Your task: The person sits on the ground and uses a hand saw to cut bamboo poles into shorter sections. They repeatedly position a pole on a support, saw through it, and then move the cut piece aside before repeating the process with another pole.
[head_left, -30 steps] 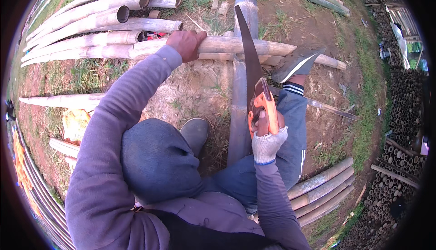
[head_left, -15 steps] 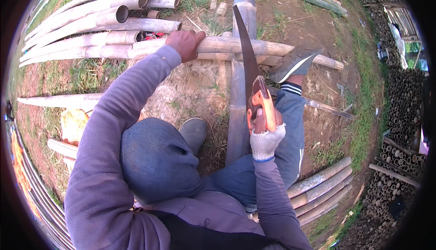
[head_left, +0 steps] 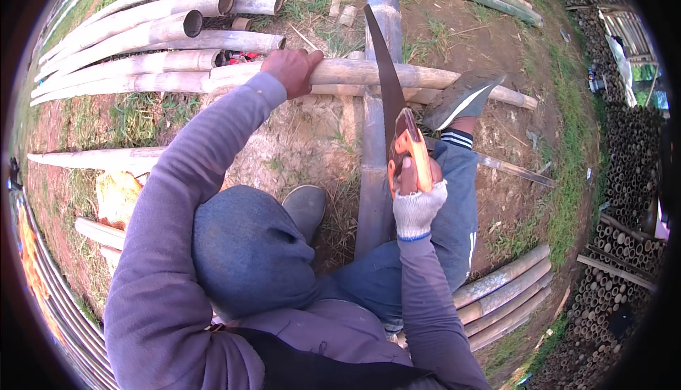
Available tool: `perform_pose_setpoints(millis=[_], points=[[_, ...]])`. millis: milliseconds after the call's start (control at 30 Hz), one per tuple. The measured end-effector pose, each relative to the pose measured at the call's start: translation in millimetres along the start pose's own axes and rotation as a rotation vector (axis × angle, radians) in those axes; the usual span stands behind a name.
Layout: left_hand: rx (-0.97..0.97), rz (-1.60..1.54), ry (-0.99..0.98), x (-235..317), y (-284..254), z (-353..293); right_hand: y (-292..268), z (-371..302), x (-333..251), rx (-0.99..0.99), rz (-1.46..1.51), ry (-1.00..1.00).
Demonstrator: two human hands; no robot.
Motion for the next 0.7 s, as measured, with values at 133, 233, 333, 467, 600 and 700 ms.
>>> perform_pose_setpoints(millis=[133, 233, 333, 467, 600, 700], points=[[-0.048, -0.016, 0.015, 4, -3, 6, 23, 48, 8, 0.070, -0.269, -0.238], [-0.024, 0.001, -0.005, -7, -1, -1, -14, -24, 3, 0.011, 0.081, 0.055], [-0.040, 0.004, -0.022, -3, -6, -3, -68, -98, 0, -0.056, 0.037, 0.134], [0.011, -0.006, -0.003, -2, -2, 0, -19, -30, 10, -0.009, 0.041, 0.035], [-0.025, -0.007, 0.007, 5, -6, 4, 33, 68, -8, 0.070, -0.072, -0.187], [-0.022, 0.016, -0.013, -4, -12, 5, 0, 1, 9, 0.014, 0.067, 0.038]])
Point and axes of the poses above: each hand's wrist, its own z-axis towards the middle knuckle, its own y-axis out of the palm, x = y × z, the point moved 7 cm from there along z, towards the middle knuckle, and after that the axes turned 1 degree about x, right-handed, at the moved point
